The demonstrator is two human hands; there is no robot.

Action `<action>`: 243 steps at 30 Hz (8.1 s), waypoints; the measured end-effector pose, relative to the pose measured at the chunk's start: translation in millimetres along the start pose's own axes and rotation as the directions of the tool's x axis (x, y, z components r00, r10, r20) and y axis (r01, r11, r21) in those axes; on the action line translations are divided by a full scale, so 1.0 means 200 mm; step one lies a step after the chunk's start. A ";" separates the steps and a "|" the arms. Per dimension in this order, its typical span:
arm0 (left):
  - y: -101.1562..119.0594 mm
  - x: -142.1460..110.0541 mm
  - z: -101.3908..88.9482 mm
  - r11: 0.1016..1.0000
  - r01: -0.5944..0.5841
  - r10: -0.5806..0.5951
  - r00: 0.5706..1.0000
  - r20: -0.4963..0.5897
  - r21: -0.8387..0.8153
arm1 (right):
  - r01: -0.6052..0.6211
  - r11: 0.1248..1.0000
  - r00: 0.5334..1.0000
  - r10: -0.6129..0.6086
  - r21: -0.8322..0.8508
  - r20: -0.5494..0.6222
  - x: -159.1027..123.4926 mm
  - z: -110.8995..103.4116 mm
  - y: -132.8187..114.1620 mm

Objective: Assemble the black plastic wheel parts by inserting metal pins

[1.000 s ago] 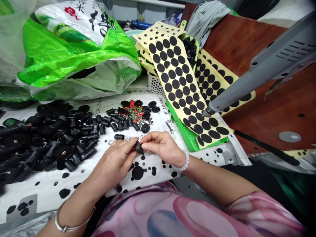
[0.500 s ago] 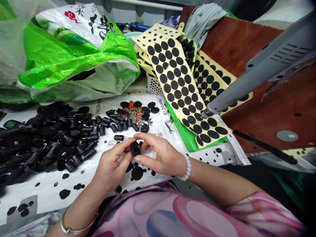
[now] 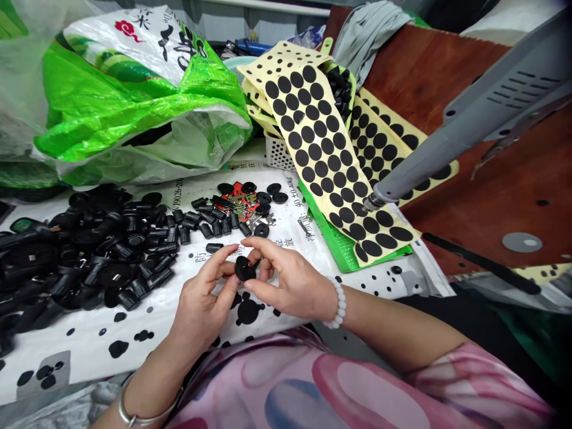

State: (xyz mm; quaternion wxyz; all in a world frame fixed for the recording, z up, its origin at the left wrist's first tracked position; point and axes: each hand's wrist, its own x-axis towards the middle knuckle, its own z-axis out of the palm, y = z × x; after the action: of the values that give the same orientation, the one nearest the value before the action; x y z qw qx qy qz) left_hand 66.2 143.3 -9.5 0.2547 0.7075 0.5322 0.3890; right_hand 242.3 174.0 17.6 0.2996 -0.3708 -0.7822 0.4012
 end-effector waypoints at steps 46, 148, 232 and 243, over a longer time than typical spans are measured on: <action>-0.24 -0.17 -0.31 0.677 0.034 0.233 0.938 -0.257 0.736 | -0.109 0.906 0.968 0.190 0.408 -0.162 0.04 0.00 0.10; -0.06 -0.04 -0.15 0.979 0.057 0.003 0.957 0.292 -0.195 | 0.370 0.927 0.927 -0.373 0.060 0.035 0.06 0.03 -0.02; -0.06 -0.17 -0.07 0.907 -0.132 0.251 0.933 -0.260 0.400 | 0.308 0.933 0.941 -0.328 -0.188 -0.086 0.04 0.11 -0.11; -0.05 -0.14 -0.14 0.999 -0.011 0.013 0.998 0.064 -0.041 | 0.431 0.902 0.900 -0.427 -0.022 0.091 0.09 0.06 -0.03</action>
State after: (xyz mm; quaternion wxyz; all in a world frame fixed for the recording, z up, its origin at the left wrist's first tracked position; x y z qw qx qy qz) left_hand 34.1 118.8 -9.2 0.2838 0.7174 0.5115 0.3784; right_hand 222.6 181.8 19.4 0.3397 -0.1785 -0.8646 0.3244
